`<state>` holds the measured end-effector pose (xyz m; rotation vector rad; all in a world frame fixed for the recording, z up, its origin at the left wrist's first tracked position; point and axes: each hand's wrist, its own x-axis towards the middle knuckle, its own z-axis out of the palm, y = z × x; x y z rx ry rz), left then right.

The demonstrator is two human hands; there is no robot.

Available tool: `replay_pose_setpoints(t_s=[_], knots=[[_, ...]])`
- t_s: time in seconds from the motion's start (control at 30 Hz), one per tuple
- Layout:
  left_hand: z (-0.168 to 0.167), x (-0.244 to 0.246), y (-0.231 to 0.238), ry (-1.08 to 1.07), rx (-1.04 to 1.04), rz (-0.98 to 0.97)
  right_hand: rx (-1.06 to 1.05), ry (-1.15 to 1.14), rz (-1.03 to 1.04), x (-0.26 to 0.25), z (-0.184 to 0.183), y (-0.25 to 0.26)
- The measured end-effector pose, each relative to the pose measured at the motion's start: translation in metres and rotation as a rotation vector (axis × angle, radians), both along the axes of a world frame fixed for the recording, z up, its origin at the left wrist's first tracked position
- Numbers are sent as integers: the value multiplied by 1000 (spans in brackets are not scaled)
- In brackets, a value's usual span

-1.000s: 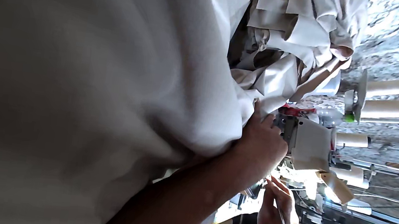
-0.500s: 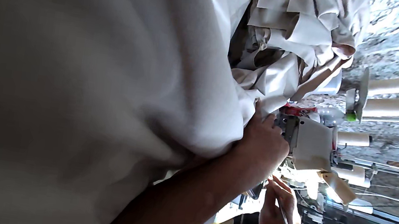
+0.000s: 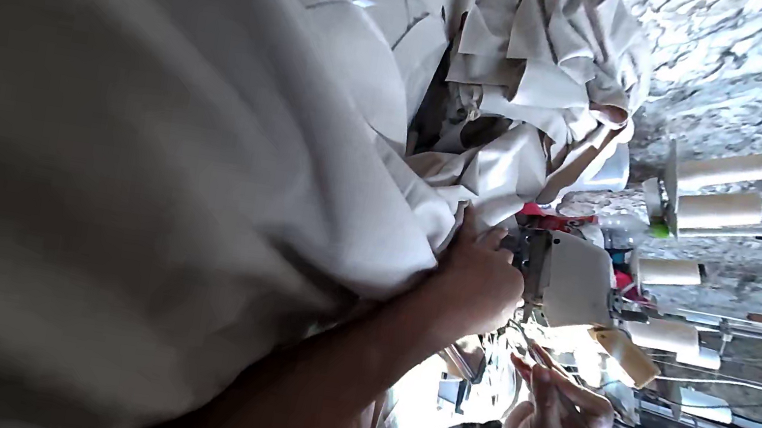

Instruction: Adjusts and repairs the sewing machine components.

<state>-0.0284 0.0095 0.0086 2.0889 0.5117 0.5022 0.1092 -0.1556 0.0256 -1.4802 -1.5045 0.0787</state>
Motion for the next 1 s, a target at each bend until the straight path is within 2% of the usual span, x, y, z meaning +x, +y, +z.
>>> replay_pose_setpoints(t_s=[1.0], knots=[[1, 0, 0, 11, 17, 11, -2, -100, 73, -4, -3, 6]])
